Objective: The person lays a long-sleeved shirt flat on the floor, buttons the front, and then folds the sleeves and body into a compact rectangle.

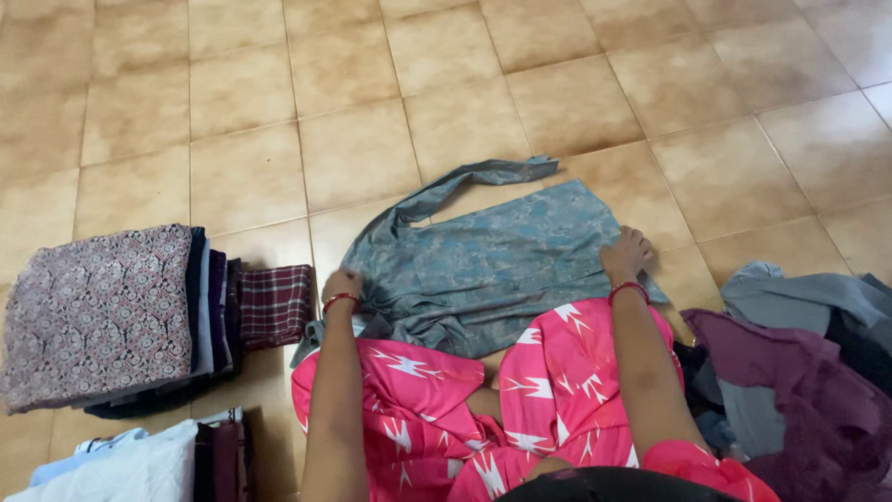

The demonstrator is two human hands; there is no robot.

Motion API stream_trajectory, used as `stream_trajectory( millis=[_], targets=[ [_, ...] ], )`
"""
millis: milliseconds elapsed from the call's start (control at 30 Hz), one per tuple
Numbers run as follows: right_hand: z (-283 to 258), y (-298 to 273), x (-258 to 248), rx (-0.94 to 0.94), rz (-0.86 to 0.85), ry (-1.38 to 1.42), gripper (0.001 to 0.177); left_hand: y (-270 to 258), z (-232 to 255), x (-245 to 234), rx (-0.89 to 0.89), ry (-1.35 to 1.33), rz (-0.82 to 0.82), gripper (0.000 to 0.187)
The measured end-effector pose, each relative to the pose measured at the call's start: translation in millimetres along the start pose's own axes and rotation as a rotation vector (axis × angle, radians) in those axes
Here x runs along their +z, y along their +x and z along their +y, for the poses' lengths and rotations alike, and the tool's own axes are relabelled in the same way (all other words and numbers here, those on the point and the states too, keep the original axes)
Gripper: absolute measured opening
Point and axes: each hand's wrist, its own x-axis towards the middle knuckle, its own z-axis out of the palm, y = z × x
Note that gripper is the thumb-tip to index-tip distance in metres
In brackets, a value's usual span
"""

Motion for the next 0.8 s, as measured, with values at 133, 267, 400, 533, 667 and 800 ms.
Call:
stream_trajectory(
  millis=[133, 267, 400, 533, 667, 800],
  targets=[
    [-3, 20, 11, 0.032, -0.037, 0.307, 0.076, 10, -9, -1, -0.108, -0.143, 0.249, 0.048],
    [-18, 47, 24, -0.034, 0.049, 0.337, 0.077, 32, -2, -3, -0.397, -0.094, 0.142, 0.069],
    [-41, 66, 34, 0.004, 0.013, 0.426, 0.064, 35, 10, 10, -0.327, -0.073, -0.142, 0.046],
    [-62, 114, 24, 0.133, -0.001, 1.017, 0.052, 77, 55, -3, -0.088, -0.219, 0.167, 0.036],
    [-92, 201, -24, 0.173, -0.059, 1.906, 0.041, 163, 133, -118, 0.201, -0.733, 0.656, 0.029],
    [-91, 255, -93, -0.029, -0.124, 2.334, 0.033, 153, 179, -212, 0.644, -1.461, 0.743, 0.022]
  ],
)
